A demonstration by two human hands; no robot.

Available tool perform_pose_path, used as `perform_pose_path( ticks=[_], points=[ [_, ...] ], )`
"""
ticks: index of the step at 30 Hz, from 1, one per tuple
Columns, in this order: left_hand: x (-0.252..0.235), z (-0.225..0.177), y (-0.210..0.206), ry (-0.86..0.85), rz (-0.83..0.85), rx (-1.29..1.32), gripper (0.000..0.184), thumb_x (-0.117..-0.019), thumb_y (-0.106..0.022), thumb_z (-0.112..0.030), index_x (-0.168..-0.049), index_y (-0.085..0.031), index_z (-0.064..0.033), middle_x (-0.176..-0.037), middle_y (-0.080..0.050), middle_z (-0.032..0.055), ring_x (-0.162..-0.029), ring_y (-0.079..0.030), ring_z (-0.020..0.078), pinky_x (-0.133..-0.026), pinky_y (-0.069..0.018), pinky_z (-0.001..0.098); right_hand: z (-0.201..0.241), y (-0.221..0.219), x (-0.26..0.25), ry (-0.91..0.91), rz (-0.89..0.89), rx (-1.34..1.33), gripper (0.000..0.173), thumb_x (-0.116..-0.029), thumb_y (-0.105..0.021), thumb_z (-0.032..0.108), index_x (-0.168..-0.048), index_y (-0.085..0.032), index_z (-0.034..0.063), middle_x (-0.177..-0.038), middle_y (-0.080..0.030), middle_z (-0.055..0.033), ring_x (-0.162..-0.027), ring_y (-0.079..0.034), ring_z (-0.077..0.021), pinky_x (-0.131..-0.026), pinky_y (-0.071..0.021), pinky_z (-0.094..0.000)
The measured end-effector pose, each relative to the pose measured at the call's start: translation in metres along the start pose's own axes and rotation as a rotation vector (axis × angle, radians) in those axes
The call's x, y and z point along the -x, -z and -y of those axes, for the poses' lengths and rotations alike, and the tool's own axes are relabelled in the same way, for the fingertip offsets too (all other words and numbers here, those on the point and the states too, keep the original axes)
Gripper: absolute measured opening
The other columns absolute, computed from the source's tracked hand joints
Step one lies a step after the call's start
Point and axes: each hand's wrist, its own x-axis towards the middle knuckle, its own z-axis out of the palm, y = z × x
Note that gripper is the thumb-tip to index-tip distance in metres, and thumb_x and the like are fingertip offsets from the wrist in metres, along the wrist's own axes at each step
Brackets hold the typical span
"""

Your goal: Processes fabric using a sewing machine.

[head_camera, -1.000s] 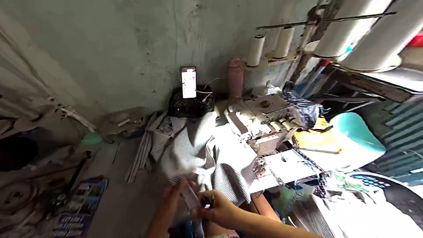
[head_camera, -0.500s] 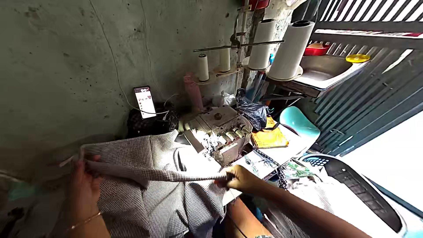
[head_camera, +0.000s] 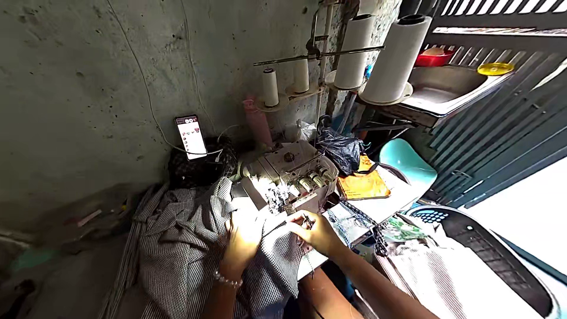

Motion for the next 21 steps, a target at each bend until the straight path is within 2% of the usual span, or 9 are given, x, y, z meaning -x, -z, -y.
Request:
perform_pose_path(
  ticks=[1,3,7,11,13,15,16,18,21],
  points=[
    [-0.004,-0.002,-0.003,-0.008,0.052,0.009,0.040,-0.1041,-0.048,-0.034,-0.120,-0.072,-0.0068,-0.133,-0.064,0.0178,-0.135,-0.049,0.0383,-0.109,-0.0288,0.0640,0.000,0.001,-0.001,0.013,-0.027,0.016,0.020,-0.0931,-0.068,0.022,-0.104,-0.073,0.0055,-0.086,-0.069,0.0019,-0.060,-0.057,0.0015,-0.061,-0.0514,-0.0181],
    [-0.006,-0.001,-0.010,-0.062,0.090,0.064,0.039,-0.1031,-0.046,-0.033,-0.115,-0.072,-0.0062,-0.128,-0.065,0.0159,-0.133,-0.050,0.0361,-0.108,-0.0237,0.0684,-0.003,0.001,-0.003,0.024,-0.058,0.006,0.020,-0.0946,-0.067,0.022,-0.105,-0.072,0.0052,-0.088,-0.069,0.0021,-0.060,-0.056,0.0025,-0.061,-0.0506,-0.0169],
    [0.007,-0.005,-0.019,-0.127,-0.009,0.158,0.038,-0.1053,-0.045,-0.033,-0.110,-0.071,-0.0062,-0.114,-0.070,0.0099,-0.122,-0.058,0.0265,-0.111,-0.0210,0.0658,-0.006,-0.003,-0.007,0.043,-0.077,-0.049,0.022,-0.0947,-0.067,0.023,-0.106,-0.070,0.0047,-0.083,-0.068,0.0048,-0.062,-0.056,0.0041,-0.060,-0.0491,-0.0161],
    [0.009,-0.007,-0.023,-0.124,-0.030,0.158,0.031,-0.1044,-0.044,-0.028,-0.110,-0.068,-0.0080,-0.106,-0.068,0.0061,-0.115,-0.060,0.0207,-0.106,-0.0244,0.0621,-0.007,-0.009,-0.013,0.096,-0.077,0.028,0.019,-0.0921,-0.069,0.024,-0.101,-0.074,0.0069,-0.084,-0.071,0.0023,-0.070,-0.061,-0.0007,-0.069,-0.0512,-0.0225],
    [0.007,-0.008,-0.021,-0.112,-0.027,0.215,0.031,-0.1041,-0.045,-0.027,-0.110,-0.069,-0.0076,-0.105,-0.068,0.0053,-0.113,-0.060,0.0186,-0.105,-0.0277,0.0593,-0.006,-0.012,-0.014,0.147,-0.098,0.047,0.018,-0.0910,-0.070,0.022,-0.097,-0.075,0.0058,-0.085,-0.072,0.0011,-0.067,-0.058,-0.0005,-0.066,-0.0485,-0.0215],
    [0.005,-0.012,-0.015,-0.082,-0.034,0.351,0.029,-0.1033,-0.051,-0.023,-0.108,-0.073,-0.0037,-0.104,-0.072,0.0067,-0.107,-0.064,0.0135,-0.101,-0.0428,0.0433,-0.009,-0.015,-0.013,0.216,-0.120,0.009,0.014,-0.0901,-0.071,0.018,-0.096,-0.075,0.0059,-0.086,-0.073,0.0031,-0.064,-0.054,0.0044,-0.062,-0.0457,-0.0159],
    [0.004,-0.012,-0.012,-0.052,-0.012,0.419,0.028,-0.1026,-0.053,-0.020,-0.109,-0.073,-0.0018,-0.104,-0.072,0.0072,-0.105,-0.065,0.0106,-0.099,-0.0474,0.0350,-0.011,-0.016,-0.012,0.258,-0.130,-0.032,0.013,-0.0895,-0.070,0.016,-0.095,-0.075,0.0056,-0.086,-0.072,0.0043,-0.063,-0.052,0.0068,-0.060,-0.0437,-0.0131],
    [-0.003,-0.007,-0.009,-0.030,0.052,0.473,0.026,-0.1022,-0.054,-0.017,-0.110,-0.072,0.0001,-0.106,-0.071,0.0087,-0.105,-0.064,0.0095,-0.098,-0.0480,0.0292,-0.015,-0.018,-0.011,0.332,-0.141,-0.116,0.012,-0.0893,-0.068,0.012,-0.096,-0.074,0.0045,-0.088,-0.071,0.0052,-0.063,-0.048,0.0093,-0.058,-0.0405,-0.0103],
    [-0.008,-0.003,0.003,-0.032,0.195,0.436,0.029,-0.1035,-0.052,-0.018,-0.118,-0.069,0.0017,-0.113,-0.070,0.0119,-0.110,-0.062,0.0128,-0.101,-0.0464,0.0323,-0.013,-0.018,-0.009,0.349,-0.140,-0.149,0.016,-0.0903,-0.067,0.013,-0.103,-0.074,0.0046,-0.092,-0.072,0.0052,-0.061,-0.049,0.0098,-0.057,-0.0418,-0.0098]
  ],
)
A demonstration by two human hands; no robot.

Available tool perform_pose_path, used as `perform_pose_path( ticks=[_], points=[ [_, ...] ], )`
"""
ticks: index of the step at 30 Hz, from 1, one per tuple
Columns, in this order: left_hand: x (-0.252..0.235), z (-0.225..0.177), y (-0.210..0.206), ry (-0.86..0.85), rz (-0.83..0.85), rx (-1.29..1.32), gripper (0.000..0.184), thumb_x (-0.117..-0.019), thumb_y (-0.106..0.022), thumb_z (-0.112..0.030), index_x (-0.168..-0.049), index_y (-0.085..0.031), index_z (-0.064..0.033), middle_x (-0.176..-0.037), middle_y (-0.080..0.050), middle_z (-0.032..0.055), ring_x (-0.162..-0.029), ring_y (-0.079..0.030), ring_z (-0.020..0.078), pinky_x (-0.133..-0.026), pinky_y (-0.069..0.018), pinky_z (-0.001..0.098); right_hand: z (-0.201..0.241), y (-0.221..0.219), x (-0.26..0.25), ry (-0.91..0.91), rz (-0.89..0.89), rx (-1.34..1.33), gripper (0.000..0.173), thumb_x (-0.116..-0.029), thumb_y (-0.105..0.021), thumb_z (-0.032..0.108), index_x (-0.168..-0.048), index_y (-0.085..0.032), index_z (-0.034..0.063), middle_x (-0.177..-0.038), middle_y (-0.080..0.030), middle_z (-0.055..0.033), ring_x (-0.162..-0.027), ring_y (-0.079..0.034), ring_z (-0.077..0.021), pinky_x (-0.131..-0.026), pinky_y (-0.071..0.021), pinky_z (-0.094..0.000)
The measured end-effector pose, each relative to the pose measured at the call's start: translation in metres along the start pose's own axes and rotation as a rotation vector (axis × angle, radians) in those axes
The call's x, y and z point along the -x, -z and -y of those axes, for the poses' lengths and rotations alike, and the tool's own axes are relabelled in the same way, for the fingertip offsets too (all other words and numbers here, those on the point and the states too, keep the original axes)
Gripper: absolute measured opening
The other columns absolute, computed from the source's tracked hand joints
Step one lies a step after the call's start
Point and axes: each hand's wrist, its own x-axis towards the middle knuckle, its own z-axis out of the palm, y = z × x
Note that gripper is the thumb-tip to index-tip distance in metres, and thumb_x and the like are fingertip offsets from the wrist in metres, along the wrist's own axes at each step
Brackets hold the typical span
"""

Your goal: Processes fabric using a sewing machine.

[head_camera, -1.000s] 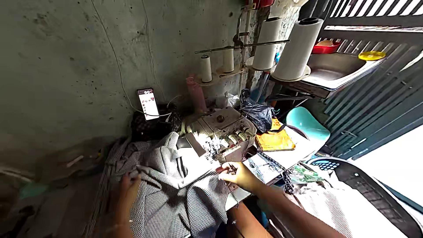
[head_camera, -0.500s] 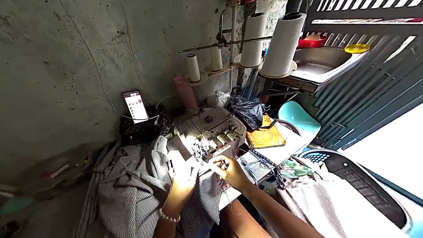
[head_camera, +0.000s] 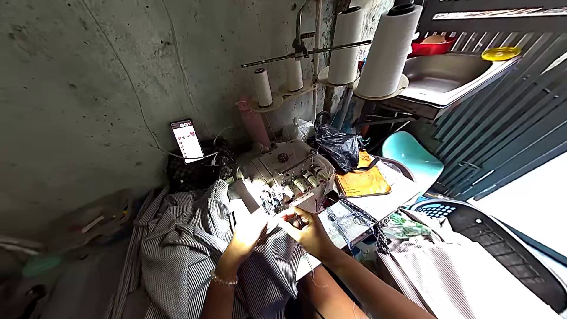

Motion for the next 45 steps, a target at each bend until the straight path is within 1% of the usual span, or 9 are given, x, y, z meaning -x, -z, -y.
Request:
perform_pose_path(
  ticks=[9,19,23,26,30,34,38,41,45],
  points=[
    [0.011,0.007,-0.010,-0.094,-0.043,0.202,0.022,-0.1018,-0.057,-0.018,-0.110,-0.067,-0.0010,-0.096,-0.068,-0.0002,-0.090,-0.062,-0.0009,-0.086,-0.0512,0.0186,0.012,-0.001,-0.003,-0.217,0.016,-0.086,0.024,-0.0924,-0.069,0.025,-0.107,-0.069,0.0060,-0.085,-0.070,0.0085,-0.064,-0.058,0.0075,-0.058,-0.0481,-0.0131],
    [0.038,-0.019,-0.027,-0.020,-0.295,-0.160,0.035,-0.1039,-0.044,-0.025,-0.092,-0.067,-0.0014,-0.074,-0.059,0.0069,-0.077,-0.060,0.0176,-0.077,-0.0472,0.0400,0.018,-0.001,0.008,-0.133,-0.045,-0.247,0.021,-0.0872,-0.073,0.007,-0.107,-0.069,0.0029,-0.091,-0.070,0.0060,-0.055,-0.053,0.0071,-0.050,-0.0466,-0.0106],
    [0.041,0.008,-0.049,-0.040,-0.433,-0.190,0.029,-0.1006,-0.050,-0.024,-0.095,-0.069,-0.0025,-0.081,-0.064,0.0067,-0.081,-0.063,0.0170,-0.078,-0.0503,0.0375,-0.013,0.002,0.033,-0.262,-0.048,-0.186,0.039,-0.0904,-0.073,0.015,-0.124,-0.060,-0.0014,-0.110,-0.068,-0.0030,-0.061,-0.060,0.0011,-0.054,-0.0541,-0.0168],
    [0.034,0.031,-0.039,-0.044,-0.428,-0.178,0.028,-0.0964,-0.052,-0.018,-0.102,-0.070,0.0030,-0.097,-0.070,0.0163,-0.098,-0.067,0.0287,-0.089,-0.0484,0.0540,-0.031,-0.004,0.057,-0.413,0.012,-0.167,0.041,-0.0915,-0.073,0.018,-0.124,-0.058,-0.0022,-0.103,-0.068,-0.0047,-0.062,-0.063,-0.0023,-0.057,-0.0572,-0.0202],
    [0.025,0.044,-0.016,-0.017,-0.299,-0.038,0.026,-0.0989,-0.052,-0.021,-0.108,-0.067,-0.0020,-0.112,-0.069,0.0096,-0.111,-0.063,0.0151,-0.100,-0.0478,0.0392,-0.034,-0.015,0.072,-0.472,0.052,-0.246,0.032,-0.0929,-0.071,0.013,-0.118,-0.058,-0.0023,-0.098,-0.070,-0.0034,-0.065,-0.066,-0.0043,-0.060,-0.0592,-0.0213],
    [0.025,0.044,-0.018,-0.039,-0.321,-0.080,0.023,-0.0971,-0.052,-0.024,-0.101,-0.068,-0.0085,-0.094,-0.067,0.0007,-0.096,-0.062,0.0099,-0.092,-0.0453,0.0419,-0.043,-0.020,0.072,-0.466,0.041,-0.166,0.036,-0.0911,-0.075,0.025,-0.115,-0.067,-0.0016,-0.104,-0.069,-0.0052,-0.063,-0.061,-0.0005,-0.059,-0.0559,-0.0179],
    [0.027,0.039,-0.023,-0.093,-0.378,-0.117,0.019,-0.0959,-0.055,-0.021,-0.094,-0.066,-0.0053,-0.087,-0.065,0.0030,-0.086,-0.062,0.0113,-0.086,-0.0444,0.0423,-0.054,-0.027,0.062,-0.257,-0.083,0.142,0.037,-0.0853,-0.078,0.041,-0.086,-0.076,0.0041,-0.079,-0.067,-0.0011,-0.058,-0.051,-0.0009,-0.056,-0.0447,-0.0201],
    [0.030,0.026,-0.023,-0.142,-0.421,-0.117,0.018,-0.0950,-0.056,-0.020,-0.094,-0.067,-0.0058,-0.088,-0.066,0.0004,-0.087,-0.061,0.0017,-0.083,-0.0486,0.0215,-0.057,-0.030,0.054,-0.153,-0.136,0.213,0.030,-0.0859,-0.075,0.033,-0.076,-0.073,0.0044,-0.071,-0.062,-0.0015,-0.056,-0.051,-0.0030,-0.054,-0.0443,-0.0207],
    [0.035,0.003,-0.020,-0.164,-0.391,-0.145,0.021,-0.0941,-0.059,-0.023,-0.093,-0.070,-0.0054,-0.091,-0.069,0.0013,-0.089,-0.063,-0.0025,-0.082,-0.0498,0.0141,-0.059,-0.028,0.064,0.052,-0.140,0.082,0.023,-0.0898,-0.072,0.023,-0.076,-0.068,0.0055,-0.086,-0.063,-0.0045,-0.079,-0.059,-0.0018,-0.068,-0.0489,-0.0136]
  ],
)
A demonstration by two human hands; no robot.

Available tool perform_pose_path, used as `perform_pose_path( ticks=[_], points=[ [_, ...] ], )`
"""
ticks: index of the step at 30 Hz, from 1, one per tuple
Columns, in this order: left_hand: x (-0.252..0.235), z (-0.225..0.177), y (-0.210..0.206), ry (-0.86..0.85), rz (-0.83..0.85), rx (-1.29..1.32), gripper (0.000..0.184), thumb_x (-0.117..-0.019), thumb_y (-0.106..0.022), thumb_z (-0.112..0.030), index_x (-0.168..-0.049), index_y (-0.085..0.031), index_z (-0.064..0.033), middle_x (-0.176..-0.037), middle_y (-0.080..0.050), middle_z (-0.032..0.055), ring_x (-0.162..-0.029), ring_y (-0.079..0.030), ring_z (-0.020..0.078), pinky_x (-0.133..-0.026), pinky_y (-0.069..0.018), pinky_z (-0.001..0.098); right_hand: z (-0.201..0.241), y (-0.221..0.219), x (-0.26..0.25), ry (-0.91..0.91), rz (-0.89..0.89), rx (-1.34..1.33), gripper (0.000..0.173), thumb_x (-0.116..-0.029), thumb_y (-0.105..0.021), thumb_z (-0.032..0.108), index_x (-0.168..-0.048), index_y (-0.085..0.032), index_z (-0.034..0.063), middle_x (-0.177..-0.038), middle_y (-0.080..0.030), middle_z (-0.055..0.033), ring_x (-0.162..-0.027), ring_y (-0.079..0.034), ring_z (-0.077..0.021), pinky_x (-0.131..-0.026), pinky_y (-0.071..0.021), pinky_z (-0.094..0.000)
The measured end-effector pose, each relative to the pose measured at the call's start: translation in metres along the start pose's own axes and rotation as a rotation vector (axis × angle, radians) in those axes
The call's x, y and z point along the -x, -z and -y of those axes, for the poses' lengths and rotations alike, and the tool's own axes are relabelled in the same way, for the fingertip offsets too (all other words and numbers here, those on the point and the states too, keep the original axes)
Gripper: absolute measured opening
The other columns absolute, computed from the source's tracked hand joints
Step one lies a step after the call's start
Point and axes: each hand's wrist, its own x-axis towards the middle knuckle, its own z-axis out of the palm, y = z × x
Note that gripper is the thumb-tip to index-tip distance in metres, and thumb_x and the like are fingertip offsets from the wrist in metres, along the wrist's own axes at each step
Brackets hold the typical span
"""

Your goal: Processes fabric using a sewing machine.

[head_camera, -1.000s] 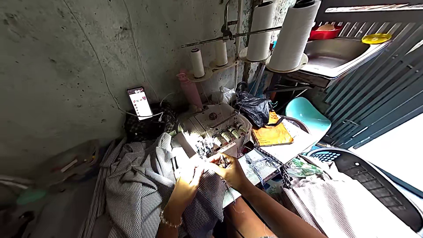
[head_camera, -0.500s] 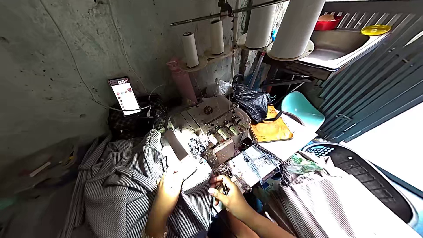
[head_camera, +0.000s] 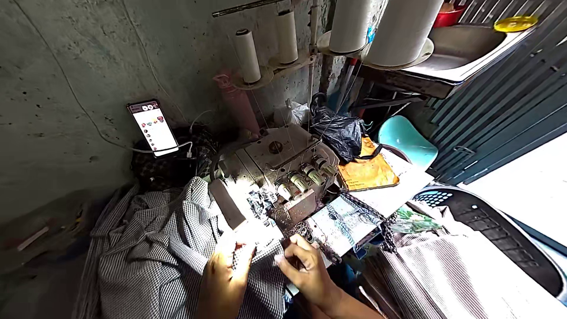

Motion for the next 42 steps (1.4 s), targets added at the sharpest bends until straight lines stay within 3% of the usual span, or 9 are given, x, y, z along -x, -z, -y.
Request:
perform_pose_path(
  ticks=[4,10,24,29,32,35,38,40,42],
  points=[
    [-0.005,0.011,-0.022,0.020,-0.011,-0.122,0.025,-0.0929,-0.060,-0.032,-0.092,-0.075,-0.0122,-0.090,-0.073,-0.0016,-0.086,-0.068,0.0050,-0.078,-0.0545,0.0278,0.022,0.005,0.014,-0.241,0.023,-0.407,0.012,-0.0865,-0.071,0.004,-0.085,-0.059,0.0072,-0.086,-0.065,0.0031,-0.062,-0.062,0.0048,-0.056,-0.0560,-0.0135],
    [-0.013,0.011,-0.030,0.062,-0.033,-0.253,0.029,-0.0902,-0.057,-0.032,-0.087,-0.074,-0.0089,-0.079,-0.068,0.0032,-0.078,-0.067,0.0176,-0.072,-0.0500,0.0438,0.040,0.017,0.018,-0.587,0.115,-0.554,0.044,-0.0857,-0.074,0.001,-0.123,-0.053,0.0061,-0.076,-0.062,0.0104,-0.059,-0.064,-0.0002,-0.051,-0.0546,-0.0175],
    [-0.030,0.008,-0.025,0.276,0.041,-0.273,0.037,-0.0899,-0.063,-0.033,-0.105,-0.072,-0.0012,-0.093,-0.071,0.0143,-0.091,-0.067,0.0281,-0.083,-0.0493,0.0528,0.038,0.027,0.029,-0.551,0.114,-0.423,0.005,-0.0913,-0.071,0.008,-0.096,-0.069,0.0057,-0.077,-0.068,0.0097,-0.058,-0.060,0.0065,-0.052,-0.0513,-0.0126],
    [-0.031,0.017,-0.030,0.155,-0.059,-0.316,0.038,-0.0902,-0.061,-0.038,-0.103,-0.074,-0.0050,-0.096,-0.070,0.0133,-0.094,-0.066,0.0283,-0.082,-0.0484,0.0510,0.033,0.028,0.029,-0.507,0.127,-0.423,0.006,-0.0938,-0.071,0.012,-0.096,-0.071,0.0067,-0.077,-0.068,0.0104,-0.058,-0.060,0.0068,-0.053,-0.0523,-0.0124],
    [-0.009,0.007,-0.025,-0.008,-0.196,-0.384,0.053,-0.0902,-0.062,-0.041,-0.109,-0.069,0.0083,-0.110,-0.067,0.0289,-0.108,-0.061,0.0435,-0.095,-0.0404,0.0572,0.030,0.028,0.032,-0.475,0.129,-0.413,0.008,-0.0943,-0.071,0.015,-0.094,-0.071,0.0072,-0.075,-0.065,0.0118,-0.055,-0.054,0.0103,-0.050,-0.0467,-0.0090],
    [0.035,-0.014,-0.003,-0.016,0.254,-0.026,0.032,-0.1015,-0.053,-0.026,-0.086,-0.074,-0.0072,-0.078,-0.069,0.0015,-0.076,-0.063,0.0049,-0.073,-0.0507,0.0222,0.030,0.032,0.035,-0.441,0.118,-0.395,0.009,-0.0933,-0.071,0.015,-0.091,-0.072,0.0064,-0.077,-0.067,0.0114,-0.059,-0.054,0.0115,-0.054,-0.0467,-0.0081],
    [0.061,0.001,-0.018,0.301,1.033,0.530,0.048,-0.1102,-0.038,-0.034,-0.121,-0.063,0.0048,-0.101,-0.072,0.0076,-0.089,-0.068,0.0109,-0.083,-0.0548,0.0323,0.033,0.038,0.038,-0.403,0.140,-0.384,0.012,-0.0933,-0.072,0.016,-0.086,-0.070,0.0062,-0.073,-0.067,0.0098,-0.063,-0.061,0.0080,-0.060,-0.0531,-0.0116],
    [0.082,0.013,-0.047,0.540,0.882,0.964,0.049,-0.1029,-0.053,-0.048,-0.125,-0.053,-0.0038,-0.102,-0.069,-0.0044,-0.093,-0.068,0.0046,-0.086,-0.0565,0.0263,0.035,0.041,0.041,-0.375,0.164,-0.376,0.014,-0.0941,-0.072,0.017,-0.086,-0.070,0.0056,-0.071,-0.068,0.0084,-0.062,-0.061,0.0071,-0.059,-0.0528,-0.0118],
    [0.092,0.001,-0.068,0.718,0.391,1.307,0.042,-0.0913,-0.073,-0.042,-0.115,-0.056,-0.0117,-0.098,-0.074,-0.0039,-0.089,-0.072,0.0064,-0.086,-0.0587,0.0264,0.036,0.045,0.044,-0.346,0.173,-0.345,0.016,-0.0950,-0.071,0.019,-0.088,-0.071,0.0041,-0.073,-0.071,0.0054,-0.062,-0.062,0.0068,-0.059,-0.0525,-0.0114]
  ],
)
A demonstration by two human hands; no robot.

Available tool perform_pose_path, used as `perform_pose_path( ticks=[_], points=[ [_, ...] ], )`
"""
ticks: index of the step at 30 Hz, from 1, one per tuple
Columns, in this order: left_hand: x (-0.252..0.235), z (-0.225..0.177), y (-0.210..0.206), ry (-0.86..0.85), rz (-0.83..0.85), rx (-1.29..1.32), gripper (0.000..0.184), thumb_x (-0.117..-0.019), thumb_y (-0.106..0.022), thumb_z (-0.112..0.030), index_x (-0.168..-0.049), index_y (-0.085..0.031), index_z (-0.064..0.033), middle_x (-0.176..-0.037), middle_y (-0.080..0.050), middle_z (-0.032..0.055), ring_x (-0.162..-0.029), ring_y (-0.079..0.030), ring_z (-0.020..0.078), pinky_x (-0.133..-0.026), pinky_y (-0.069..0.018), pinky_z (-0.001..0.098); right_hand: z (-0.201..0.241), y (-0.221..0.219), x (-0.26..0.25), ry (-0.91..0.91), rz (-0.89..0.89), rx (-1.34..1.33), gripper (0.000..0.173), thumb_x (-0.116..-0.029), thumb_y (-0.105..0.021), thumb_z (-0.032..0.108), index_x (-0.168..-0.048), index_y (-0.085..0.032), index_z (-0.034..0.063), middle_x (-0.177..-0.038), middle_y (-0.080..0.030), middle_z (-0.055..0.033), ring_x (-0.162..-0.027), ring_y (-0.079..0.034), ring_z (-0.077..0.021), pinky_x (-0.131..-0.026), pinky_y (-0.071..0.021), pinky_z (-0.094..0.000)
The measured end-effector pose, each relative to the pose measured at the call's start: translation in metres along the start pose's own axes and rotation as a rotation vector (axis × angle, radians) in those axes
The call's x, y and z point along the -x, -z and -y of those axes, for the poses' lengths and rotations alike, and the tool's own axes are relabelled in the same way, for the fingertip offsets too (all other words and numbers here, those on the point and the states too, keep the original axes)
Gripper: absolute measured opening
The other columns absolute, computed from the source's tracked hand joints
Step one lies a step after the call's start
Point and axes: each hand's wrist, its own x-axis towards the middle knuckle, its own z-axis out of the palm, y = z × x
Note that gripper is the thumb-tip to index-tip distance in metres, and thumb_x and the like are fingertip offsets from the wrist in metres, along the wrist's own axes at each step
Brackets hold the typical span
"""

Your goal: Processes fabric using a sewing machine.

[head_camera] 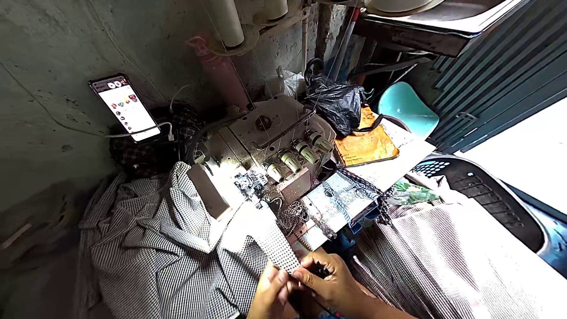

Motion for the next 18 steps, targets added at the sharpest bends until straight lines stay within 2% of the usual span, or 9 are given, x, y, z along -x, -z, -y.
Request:
perform_pose_path(
  ticks=[2,4,6,8,11,13,15,16,18],
  points=[
    [-0.002,0.006,-0.024,-0.255,-0.328,0.135,0.016,-0.0930,-0.068,-0.012,-0.107,-0.060,-0.0080,-0.088,-0.077,0.0013,-0.081,-0.074,0.0101,-0.080,-0.0619,0.0293,0.003,0.002,0.002,0.028,-0.005,0.029,0.018,-0.0964,-0.070,0.020,-0.088,-0.069,0.0040,-0.074,-0.071,0.0043,-0.062,-0.061,0.0077,-0.059,-0.0508,-0.0100],
    [-0.005,0.006,-0.034,-0.549,-0.495,-0.138,0.019,-0.0904,-0.064,0.005,-0.102,-0.065,-0.0099,-0.089,-0.078,-0.0080,-0.083,-0.074,0.0003,-0.081,-0.0613,0.0215,0.005,0.002,-0.001,0.043,-0.014,0.043,0.017,-0.0969,-0.069,0.019,-0.089,-0.069,0.0041,-0.074,-0.071,0.0046,-0.062,-0.061,0.0084,-0.058,-0.0497,-0.0091],
    [-0.011,0.001,-0.023,-0.798,-0.560,-0.633,0.010,-0.0871,-0.073,-0.006,-0.096,-0.071,-0.0043,-0.091,-0.076,-0.0113,-0.089,-0.069,-0.0090,-0.085,-0.0576,0.0143,0.007,0.000,-0.011,0.042,-0.014,0.062,0.017,-0.0979,-0.067,0.019,-0.090,-0.070,0.0043,-0.074,-0.071,0.0056,-0.062,-0.060,0.0088,-0.057,-0.0490,-0.0088],
    [-0.019,-0.013,-0.014,-0.879,-0.604,-0.949,0.020,-0.0875,-0.073,-0.016,-0.090,-0.071,0.0040,-0.089,-0.074,-0.0031,-0.092,-0.065,-0.0120,-0.087,-0.0533,0.0104,0.007,-0.004,-0.025,0.046,-0.013,0.087,0.015,-0.0980,-0.065,0.017,-0.092,-0.070,0.0048,-0.075,-0.072,0.0067,-0.062,-0.060,0.0088,-0.057,-0.0494,-0.0091],
    [-0.029,-0.035,-0.012,-0.825,-0.690,-1.209,0.029,-0.0904,-0.069,-0.022,-0.092,-0.073,0.0064,-0.089,-0.075,0.0118,-0.090,-0.071,0.0019,-0.087,-0.0550,0.0183,0.008,-0.009,-0.050,0.067,-0.014,0.123,0.013,-0.0970,-0.064,0.014,-0.091,-0.070,0.0040,-0.076,-0.072,0.0067,-0.061,-0.060,0.0084,-0.057,-0.0493,-0.0101],
    [-0.037,-0.048,-0.010,-0.771,-0.709,-1.348,0.031,-0.0946,-0.064,-0.026,-0.090,-0.075,0.0024,-0.085,-0.075,0.0131,-0.085,-0.074,0.0119,-0.080,-0.0580,0.0280,0.011,-0.012,-0.068,0.056,-0.030,0.167,0.013,-0.0942,-0.064,0.014,-0.087,-0.070,0.0047,-0.070,-0.069,0.0074,-0.058,-0.059,0.0074,-0.054,-0.0485,-0.0116],
    [-0.041,-0.062,-0.010,-0.634,-0.650,-1.425,0.037,-0.1018,-0.056,-0.027,-0.086,-0.072,0.0011,-0.076,-0.070,0.0122,-0.074,-0.070,0.0172,-0.071,-0.0559,0.0350,0.013,-0.015,-0.087,0.017,-0.071,0.238,0.016,-0.0874,-0.066,0.017,-0.074,-0.063,0.0087,-0.060,-0.055,0.0090,-0.052,-0.050,0.0051,-0.051,-0.0416,-0.0152],
    [-0.043,-0.070,-0.011,-0.536,-0.599,-1.459,0.042,-0.1050,-0.051,-0.028,-0.086,-0.071,0.0036,-0.076,-0.069,0.0154,-0.076,-0.070,0.0225,-0.072,-0.0554,0.0403,0.012,-0.016,-0.096,0.004,-0.092,0.252,0.021,-0.0843,-0.067,0.017,-0.068,-0.055,0.0117,-0.057,-0.045,0.0108,-0.051,-0.041,0.0047,-0.050,-0.0334,-0.0161],
    [-0.046,-0.089,-0.015,-0.319,-0.509,-1.532,0.051,-0.1093,-0.043,-0.029,-0.091,-0.070,0.0095,-0.083,-0.069,0.0235,-0.086,-0.070,0.0343,-0.080,-0.0536,0.0503,0.010,-0.019,-0.110,0.010,-0.121,0.250,0.031,-0.0820,-0.070,0.017,-0.064,-0.045,0.0163,-0.056,-0.036,0.0134,-0.050,-0.033,0.0053,-0.050,-0.0270,-0.0154]
  ],
)
